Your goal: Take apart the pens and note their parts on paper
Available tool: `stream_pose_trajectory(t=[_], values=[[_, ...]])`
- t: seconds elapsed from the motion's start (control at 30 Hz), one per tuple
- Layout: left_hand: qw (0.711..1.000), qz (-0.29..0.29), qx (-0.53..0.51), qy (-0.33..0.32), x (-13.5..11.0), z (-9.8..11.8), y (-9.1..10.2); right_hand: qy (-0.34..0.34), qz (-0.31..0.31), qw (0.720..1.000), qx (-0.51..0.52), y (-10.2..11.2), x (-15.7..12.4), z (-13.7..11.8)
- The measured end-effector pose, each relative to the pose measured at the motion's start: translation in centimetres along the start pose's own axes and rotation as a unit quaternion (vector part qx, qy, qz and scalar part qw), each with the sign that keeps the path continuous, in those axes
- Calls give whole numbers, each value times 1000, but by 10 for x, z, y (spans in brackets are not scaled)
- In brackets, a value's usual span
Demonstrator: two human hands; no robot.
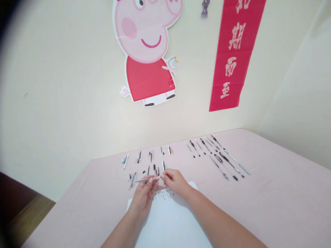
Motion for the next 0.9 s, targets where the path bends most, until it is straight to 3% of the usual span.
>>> stream_pose_trajectory(t=[0.17,0.57,0.9], values=[[1000,-3,-2,5,-1,0,-1,12,11,999,-48,1,0,-1],[1000,22,-9,3,2,-1,4,18,-11,1000,1,-1,-1,3],[1000,-4,3,-5,1,-1,0,4,1,999,-54,-1,0,5]])
Point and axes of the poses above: each hand's wrist, its own x-axis towards the middle knuckle, its own y-axis out of the back of the hand, z = x × y, the point moved 6 cm from there along x, towards the middle knuckle, and after that the axes turned 7 degrees about -y, right-handed, at the moved point
